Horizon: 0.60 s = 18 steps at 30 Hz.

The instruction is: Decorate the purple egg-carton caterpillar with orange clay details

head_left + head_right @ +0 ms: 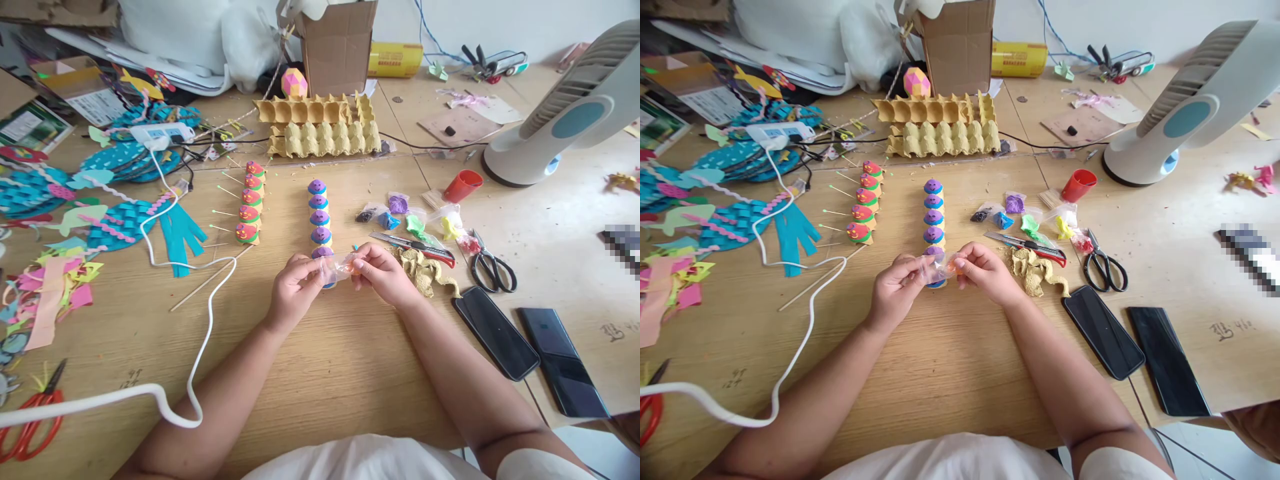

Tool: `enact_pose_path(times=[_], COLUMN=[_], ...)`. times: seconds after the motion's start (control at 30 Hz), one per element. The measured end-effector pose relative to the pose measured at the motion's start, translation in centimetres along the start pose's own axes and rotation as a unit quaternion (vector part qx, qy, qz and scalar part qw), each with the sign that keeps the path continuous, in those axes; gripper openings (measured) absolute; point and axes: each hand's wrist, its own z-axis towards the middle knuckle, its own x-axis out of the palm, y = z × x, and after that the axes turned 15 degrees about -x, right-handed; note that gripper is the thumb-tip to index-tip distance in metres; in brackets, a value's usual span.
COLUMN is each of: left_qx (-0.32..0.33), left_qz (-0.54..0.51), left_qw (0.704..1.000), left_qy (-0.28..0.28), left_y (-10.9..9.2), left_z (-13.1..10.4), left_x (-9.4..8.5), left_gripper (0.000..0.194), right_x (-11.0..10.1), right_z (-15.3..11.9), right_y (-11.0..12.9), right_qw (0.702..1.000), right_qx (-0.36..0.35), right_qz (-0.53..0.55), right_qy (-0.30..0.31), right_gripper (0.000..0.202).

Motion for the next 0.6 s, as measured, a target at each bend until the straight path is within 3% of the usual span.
enact_pose_path(times=[0.37, 0.6], left_qx=[0.053, 0.046], left_qz=[0.04, 0.037], left_qw=[0.998, 0.998], left_qy=[-0.023, -0.019], left_y=[-0.54, -0.65], left_z=[0.28, 0.24], left_x=[0.15, 0.07], left_gripper=[0.013, 0.015], right_x=[-0.43, -0.38], right_z=[0.33, 0.2], right_y=[-0.23, -0.11], right_qw=[0.998, 0.999], right_qx=[0.029, 0.027], right_qz=[0.054, 0.011], right_qy=[0.004, 0.023], right_gripper=[0.039, 0.037])
